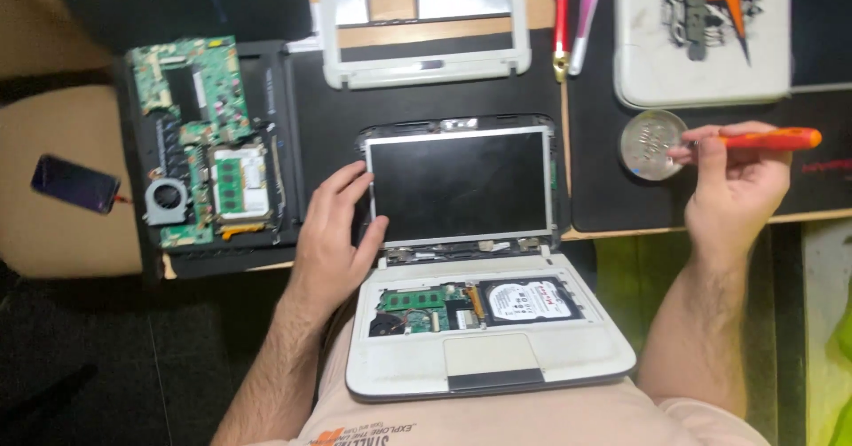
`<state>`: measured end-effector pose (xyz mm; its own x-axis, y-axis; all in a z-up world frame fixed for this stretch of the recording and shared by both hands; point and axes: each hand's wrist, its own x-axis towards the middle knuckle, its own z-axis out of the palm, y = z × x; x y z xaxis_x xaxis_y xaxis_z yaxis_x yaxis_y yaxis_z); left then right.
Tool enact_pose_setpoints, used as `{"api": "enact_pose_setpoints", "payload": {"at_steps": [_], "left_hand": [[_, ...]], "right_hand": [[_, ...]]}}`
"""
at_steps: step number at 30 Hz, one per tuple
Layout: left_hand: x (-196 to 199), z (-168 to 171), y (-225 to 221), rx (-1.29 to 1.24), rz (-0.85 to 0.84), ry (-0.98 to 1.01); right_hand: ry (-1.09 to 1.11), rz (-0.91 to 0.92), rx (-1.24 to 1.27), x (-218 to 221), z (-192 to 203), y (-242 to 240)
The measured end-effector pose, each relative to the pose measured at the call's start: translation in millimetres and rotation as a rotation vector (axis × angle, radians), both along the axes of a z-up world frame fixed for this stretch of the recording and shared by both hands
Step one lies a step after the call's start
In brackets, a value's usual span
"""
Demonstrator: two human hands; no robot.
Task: Removing the LCD display panel from a laptop by unscrewing the frame and prying off the bezel.
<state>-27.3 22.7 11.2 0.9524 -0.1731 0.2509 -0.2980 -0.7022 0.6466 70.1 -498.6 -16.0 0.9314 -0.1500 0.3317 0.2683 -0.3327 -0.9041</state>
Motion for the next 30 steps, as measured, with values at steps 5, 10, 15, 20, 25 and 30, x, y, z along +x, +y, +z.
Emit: {"api": "enact_pose_setpoints", "payload": {"at_steps": [5, 10, 15, 20, 25, 30], "left_hand": [[14, -11, -5, 0.070, 0.025, -0.113], [15, -21, -7, 0.082, 0.061, -0.171], [15, -22, -8, 0.150, 0.021, -0.210], [16, -24, -8, 0.142, -0.065, -0.173], [29, -13, -19, 0.137, -0.158, -0.147], [60, 6, -55, 0.207, -0.436, -0.126]], "right_hand": [[0.017, -0.032, -0.118, 6, 11, 2], [0.013, 0.010, -0.174, 9, 12, 7], [0.021, -0.007, -0.147, 4, 4, 6], [0.242, 0.170, -0.028, -39, 7, 53], [0.316, 0.289, -0.024, -64, 1, 73], [0.321, 0.299, -0.032, -66, 2, 76]]}}
